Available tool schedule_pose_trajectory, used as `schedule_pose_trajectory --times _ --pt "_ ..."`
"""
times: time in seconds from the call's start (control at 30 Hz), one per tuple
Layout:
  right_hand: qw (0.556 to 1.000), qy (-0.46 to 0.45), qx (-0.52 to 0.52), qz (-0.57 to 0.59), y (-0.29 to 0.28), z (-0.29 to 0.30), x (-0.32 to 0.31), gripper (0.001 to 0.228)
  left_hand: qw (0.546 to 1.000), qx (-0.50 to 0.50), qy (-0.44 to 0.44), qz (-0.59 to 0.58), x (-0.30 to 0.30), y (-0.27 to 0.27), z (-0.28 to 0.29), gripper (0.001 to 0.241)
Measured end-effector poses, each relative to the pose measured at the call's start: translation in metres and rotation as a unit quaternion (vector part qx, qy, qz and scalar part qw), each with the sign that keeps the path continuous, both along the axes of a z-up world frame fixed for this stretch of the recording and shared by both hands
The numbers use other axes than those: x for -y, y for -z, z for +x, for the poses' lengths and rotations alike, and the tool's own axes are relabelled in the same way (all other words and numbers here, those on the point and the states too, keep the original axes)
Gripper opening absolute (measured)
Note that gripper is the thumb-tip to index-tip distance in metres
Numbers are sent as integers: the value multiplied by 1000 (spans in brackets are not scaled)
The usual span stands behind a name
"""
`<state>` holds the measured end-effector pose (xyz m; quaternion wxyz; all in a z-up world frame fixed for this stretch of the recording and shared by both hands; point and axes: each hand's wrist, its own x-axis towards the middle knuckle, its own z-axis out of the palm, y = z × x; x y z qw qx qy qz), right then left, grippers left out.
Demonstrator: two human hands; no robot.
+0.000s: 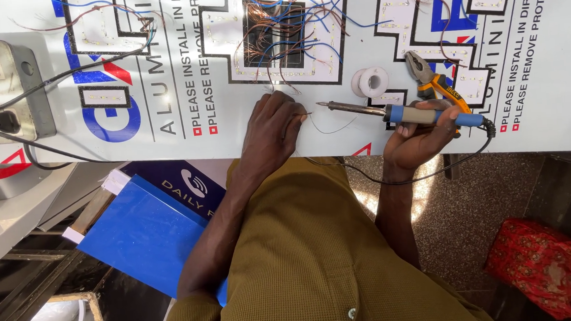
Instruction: Connecting LED components on a sign board by stripping wire ends with pliers and soldering them together.
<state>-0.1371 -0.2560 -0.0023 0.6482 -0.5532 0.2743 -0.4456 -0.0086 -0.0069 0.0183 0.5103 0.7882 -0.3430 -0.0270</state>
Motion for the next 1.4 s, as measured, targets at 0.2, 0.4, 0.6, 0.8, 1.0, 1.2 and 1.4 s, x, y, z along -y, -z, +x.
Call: schedule_pose_trajectory --times 0.2,0.4,0.6,0.8,1.0,1.2,1.4 --pt "999 15 11 50 -4 0 7 57 999 6 -18 -27 -6 -34 10 5" --pt "993 46 48 97 -16 14 3 58 996 58 -57 -33 10 -42 49 10" --pt "972 79 68 208 -34 14 5 45 987 100 -83 98 49 12 60 12" --pt "970 86 79 211 -27 15 6 44 979 137 -101 111 73 33 67 14" --pt "975 60 67 202 -40 24 -4 47 994 83 -51 40 40 -7 58 20" --pt "980 -70 101 155 -36 45 -20 48 990 78 -114 -36 1 -12 46 24" --pt "975 -133 71 161 -39 64 -36 52 949 61 -304 59 -66 13 93 24"
